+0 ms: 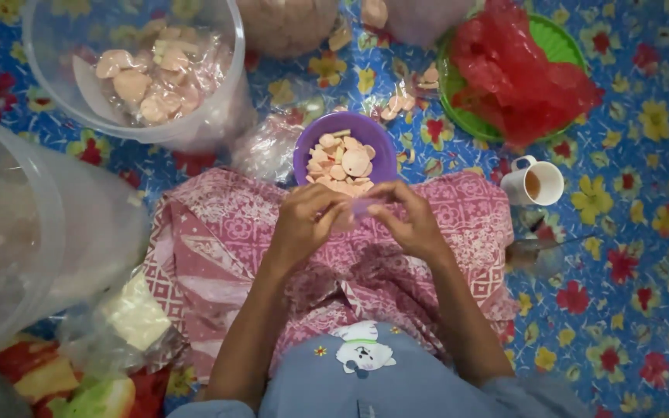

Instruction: Sorting and packaging small pink crackers into a bowl and plastic bags

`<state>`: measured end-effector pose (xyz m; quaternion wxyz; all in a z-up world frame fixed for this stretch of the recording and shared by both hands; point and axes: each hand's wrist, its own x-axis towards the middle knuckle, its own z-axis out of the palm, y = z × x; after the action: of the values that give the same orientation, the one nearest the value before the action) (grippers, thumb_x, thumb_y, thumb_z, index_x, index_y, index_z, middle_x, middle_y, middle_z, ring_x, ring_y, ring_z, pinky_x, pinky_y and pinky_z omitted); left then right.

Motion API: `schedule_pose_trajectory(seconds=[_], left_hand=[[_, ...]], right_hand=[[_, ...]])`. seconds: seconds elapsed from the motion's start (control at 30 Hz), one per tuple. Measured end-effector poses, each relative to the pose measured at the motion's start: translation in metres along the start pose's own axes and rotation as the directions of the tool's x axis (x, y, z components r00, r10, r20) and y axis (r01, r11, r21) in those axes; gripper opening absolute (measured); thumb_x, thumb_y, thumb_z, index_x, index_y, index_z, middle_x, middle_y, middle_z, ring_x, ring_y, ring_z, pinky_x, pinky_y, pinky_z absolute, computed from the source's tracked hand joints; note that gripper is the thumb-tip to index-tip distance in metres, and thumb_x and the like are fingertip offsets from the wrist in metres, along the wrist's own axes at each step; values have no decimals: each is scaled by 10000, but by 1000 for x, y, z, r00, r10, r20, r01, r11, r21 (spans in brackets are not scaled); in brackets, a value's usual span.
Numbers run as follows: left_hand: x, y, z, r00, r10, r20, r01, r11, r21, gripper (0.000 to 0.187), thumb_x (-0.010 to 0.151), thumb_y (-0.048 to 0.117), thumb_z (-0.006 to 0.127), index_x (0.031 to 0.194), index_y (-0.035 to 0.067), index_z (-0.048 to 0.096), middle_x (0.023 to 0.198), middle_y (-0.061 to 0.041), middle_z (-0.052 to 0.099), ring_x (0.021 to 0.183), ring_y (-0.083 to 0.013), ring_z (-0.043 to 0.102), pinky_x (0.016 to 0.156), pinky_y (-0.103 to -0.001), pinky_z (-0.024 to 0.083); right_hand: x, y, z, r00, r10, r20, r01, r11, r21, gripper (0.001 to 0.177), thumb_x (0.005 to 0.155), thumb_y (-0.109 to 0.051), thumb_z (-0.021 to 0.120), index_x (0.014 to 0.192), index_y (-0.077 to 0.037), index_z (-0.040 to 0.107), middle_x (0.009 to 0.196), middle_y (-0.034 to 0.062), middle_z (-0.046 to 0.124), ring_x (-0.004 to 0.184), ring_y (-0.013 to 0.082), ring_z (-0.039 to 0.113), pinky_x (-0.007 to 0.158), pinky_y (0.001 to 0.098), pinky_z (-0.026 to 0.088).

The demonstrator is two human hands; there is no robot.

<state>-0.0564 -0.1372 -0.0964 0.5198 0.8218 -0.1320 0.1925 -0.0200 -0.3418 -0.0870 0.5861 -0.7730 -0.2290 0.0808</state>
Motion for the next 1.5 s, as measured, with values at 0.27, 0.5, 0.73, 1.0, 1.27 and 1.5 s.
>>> schedule_pose_trajectory(seconds=[0.27, 0.5, 0.73, 1.0, 1.27, 1.5], left_hand=[[-8, 34, -1, 999, 18, 39, -16, 999, -40, 107, 819, 188, 673, 892, 109, 676, 740, -64, 625, 707, -269, 626, 679, -372, 472], [-14, 33, 2, 996, 91, -12, -91, 996, 24, 169, 860, 248, 619, 749, 121, 626, 633, -43, 541, 631, -261, 575, 614, -349, 464], [-13, 29, 1, 994, 97, -48, -93, 992, 82, 251, 895, 269, 573, 702, 109, 590, 605, -50, 500, 608, -272, 552, 586, -351, 457], [13, 30, -33, 981, -50, -187, 52, 999, 2, 125, 856, 155, 643, 759, 82, 613, 633, -81, 521, 594, -269, 538, 594, -369, 446], [90, 11, -158, 913, 162, -375, 49, 868, 494, 142, 892, -175, 691, 909, -52, 622, 767, -101, 543, 575, -168, 380, 498, -286, 321], [128, -48, -179, 971, 203, -127, -24, 610, 792, 487, 797, -192, 747, 1229, -65, 562, 1038, -183, 565, 779, -267, 594, 653, -323, 566]], right_hand=[[-11, -16, 7, 968, -252, 7, 246, 940, -238, 53, 821, -126, 676, 834, -79, 656, 778, 87, 618, 756, 271, 612, 707, 375, 484], [-18, -25, 10, 952, -306, -18, 296, 931, -213, 102, 813, -159, 691, 780, -72, 651, 748, 90, 594, 758, 290, 594, 710, 391, 470], [-14, -17, 3, 951, -308, -39, 292, 930, -221, 100, 794, -148, 709, 783, -61, 663, 753, 91, 606, 809, 306, 602, 753, 409, 467], [-14, 35, -16, 980, -131, -150, 103, 977, -184, 121, 812, -150, 717, 778, -54, 652, 763, 94, 607, 792, 266, 611, 745, 369, 478], [30, 29, -48, 827, 497, -265, -545, 823, -158, 27, 877, -90, 583, 901, -78, 578, 806, 55, 573, 628, 123, 517, 554, 222, 488], [99, 31, -52, 679, 655, -331, -719, 685, -117, 320, 847, -134, 550, 1156, -62, 517, 1167, 136, 543, 1036, 259, 563, 832, 368, 504]])
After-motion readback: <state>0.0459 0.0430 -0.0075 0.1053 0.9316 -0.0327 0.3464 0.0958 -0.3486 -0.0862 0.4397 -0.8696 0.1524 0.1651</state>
